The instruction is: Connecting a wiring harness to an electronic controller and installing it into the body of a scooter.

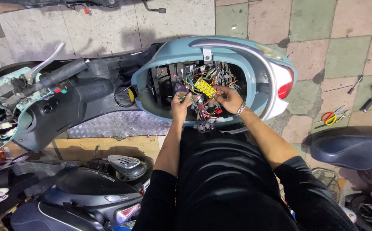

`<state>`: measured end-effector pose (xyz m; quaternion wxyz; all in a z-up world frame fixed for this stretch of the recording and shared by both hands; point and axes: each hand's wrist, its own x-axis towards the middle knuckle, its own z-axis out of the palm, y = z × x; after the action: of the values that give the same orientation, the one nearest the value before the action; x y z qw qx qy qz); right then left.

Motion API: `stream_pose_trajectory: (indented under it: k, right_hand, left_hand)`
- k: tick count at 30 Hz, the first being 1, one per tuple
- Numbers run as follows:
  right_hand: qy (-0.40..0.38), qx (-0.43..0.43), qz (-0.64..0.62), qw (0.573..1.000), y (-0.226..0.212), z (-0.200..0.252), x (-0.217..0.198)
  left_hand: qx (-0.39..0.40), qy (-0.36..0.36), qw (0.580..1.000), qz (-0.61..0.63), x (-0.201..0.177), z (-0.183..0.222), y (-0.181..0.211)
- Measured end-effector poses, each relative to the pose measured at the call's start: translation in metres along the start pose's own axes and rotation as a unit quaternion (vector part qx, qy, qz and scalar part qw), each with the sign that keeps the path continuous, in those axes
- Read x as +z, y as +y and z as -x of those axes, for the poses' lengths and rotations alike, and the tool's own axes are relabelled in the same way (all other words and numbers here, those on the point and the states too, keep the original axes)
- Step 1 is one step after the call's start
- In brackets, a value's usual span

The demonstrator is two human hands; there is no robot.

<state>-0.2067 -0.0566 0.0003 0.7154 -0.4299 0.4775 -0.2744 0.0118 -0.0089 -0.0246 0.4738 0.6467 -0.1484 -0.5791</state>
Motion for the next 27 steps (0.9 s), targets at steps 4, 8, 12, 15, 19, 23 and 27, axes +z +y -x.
stream_pose_trajectory:
  k: [4,8,12,15,19,23,27]
  right_hand:
    - [-0.011,0.027,0.002,1.000,0.000,-0.002,-0.009]
    - [-0.031,0.028,0.037,0.998,-0.006,-0.003,-0.015]
    - [-0.039,0.031,0.068,0.996,-0.008,-0.005,-0.014]
    - [-0.040,0.044,0.049,0.997,-0.001,-0.007,-0.016]
    - [-0.041,0.044,0.068,0.996,-0.004,-0.008,-0.016]
    - [-0.046,0.053,0.059,0.996,-0.011,-0.007,-0.014]
    - [-0.045,0.048,0.086,0.994,-0.004,-0.008,-0.016]
  left_hand:
    - [0.034,0.014,0.999,-0.023,-0.008,-0.016,-0.029]
    - [0.095,-0.007,0.995,-0.015,0.001,-0.007,-0.005]
    - [0.102,-0.002,0.994,-0.041,0.008,0.000,0.012]
    - [0.103,0.019,0.990,-0.089,0.014,0.002,0.010]
    - [0.091,0.029,0.992,-0.082,0.016,0.001,0.010]
    - [0.072,0.048,0.991,-0.100,0.015,0.000,0.007]
    - [0.040,0.069,0.989,-0.127,0.013,-0.008,-0.006]
